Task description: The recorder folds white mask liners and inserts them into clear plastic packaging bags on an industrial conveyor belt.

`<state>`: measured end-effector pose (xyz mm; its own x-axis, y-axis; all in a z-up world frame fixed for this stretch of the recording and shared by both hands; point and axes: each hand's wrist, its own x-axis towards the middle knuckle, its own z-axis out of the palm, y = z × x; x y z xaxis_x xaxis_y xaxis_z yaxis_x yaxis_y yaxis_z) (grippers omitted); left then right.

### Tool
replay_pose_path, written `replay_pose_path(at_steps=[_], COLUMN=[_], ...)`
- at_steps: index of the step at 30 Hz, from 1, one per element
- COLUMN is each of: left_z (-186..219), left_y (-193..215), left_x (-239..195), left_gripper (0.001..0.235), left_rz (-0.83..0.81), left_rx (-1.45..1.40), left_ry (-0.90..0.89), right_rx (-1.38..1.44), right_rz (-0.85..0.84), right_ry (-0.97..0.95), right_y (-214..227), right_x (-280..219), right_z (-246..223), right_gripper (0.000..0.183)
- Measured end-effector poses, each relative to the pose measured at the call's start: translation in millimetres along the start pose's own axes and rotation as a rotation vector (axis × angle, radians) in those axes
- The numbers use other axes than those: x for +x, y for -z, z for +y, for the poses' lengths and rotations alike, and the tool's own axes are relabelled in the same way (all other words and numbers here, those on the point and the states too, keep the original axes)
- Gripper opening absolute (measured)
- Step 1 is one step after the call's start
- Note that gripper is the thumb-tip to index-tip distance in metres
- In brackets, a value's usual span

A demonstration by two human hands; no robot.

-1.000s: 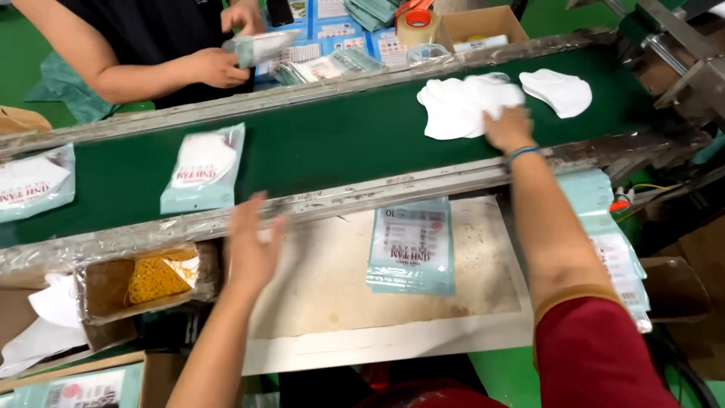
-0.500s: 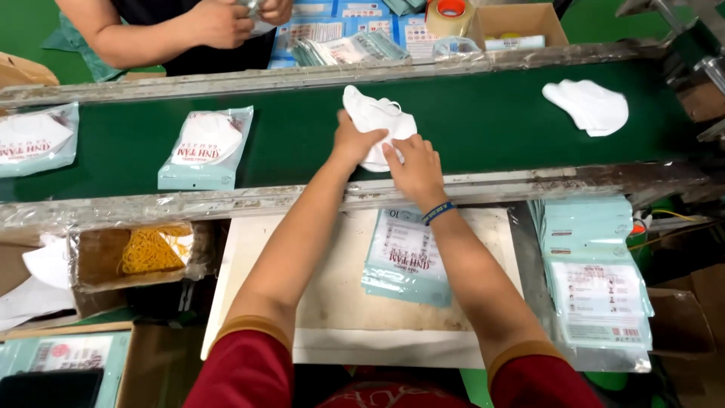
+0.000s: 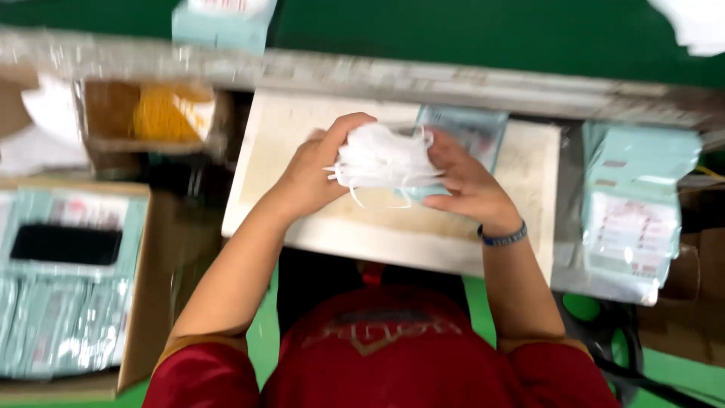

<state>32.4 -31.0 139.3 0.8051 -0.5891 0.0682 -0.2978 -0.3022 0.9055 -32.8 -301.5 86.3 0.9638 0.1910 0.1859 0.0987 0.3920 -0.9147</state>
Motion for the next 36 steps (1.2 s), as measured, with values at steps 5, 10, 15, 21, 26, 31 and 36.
replay_pose_path(at_steps=[5, 10, 15, 21, 26, 31, 36], left_z=[-133.1, -136.5, -125.2, -139.6, -168.6, -73.5, -74.0], left_y=[-35.1, -51.0, -57.0, -76.1, -93.9, -52.4, -67.2], left_x=[-37.7, -62.7, -73.3, -79.5, -72.6, -84.4, -101.9], left_gripper=[0.102, 0.098, 0.102, 0.073, 0.065, 0.074, 0.100], left_rz=[-0.043, 0.040, 0.084, 0.016, 0.017, 0.012, -0.045], left_rx=[0.333, 0.205, 0.161, 0.284, 0.556, 0.154, -0.561], left_ry=[-0.015, -0.070, -0.113, -0.137, -0.085, -0.136, -0.353], right_rx=[-0.582, -0.893, -1.133, -0.828, -1.272, -0.633, -0.384], right_rz=[-0.367, -0.087, -0.134, -0.133, -0.173, -0.208, -0.186], right_ry=[-0.169, 0.123, 0.167, -0.055, 0.191, -0.064, -0.032], right_y=[11.9, -29.2, -37.9, -10.5, -20.9, -26.7, -22.0], right_x=[-3.0, -14.0, -29.1, -44.9, -34.0, -53.2, -55.3], right_z=[114.0, 128.3, 120.9, 130.8, 112.8, 106.6, 86.3], right_gripper=[0.077, 0.068, 0.065, 0.043, 0.062, 0.057, 0.063])
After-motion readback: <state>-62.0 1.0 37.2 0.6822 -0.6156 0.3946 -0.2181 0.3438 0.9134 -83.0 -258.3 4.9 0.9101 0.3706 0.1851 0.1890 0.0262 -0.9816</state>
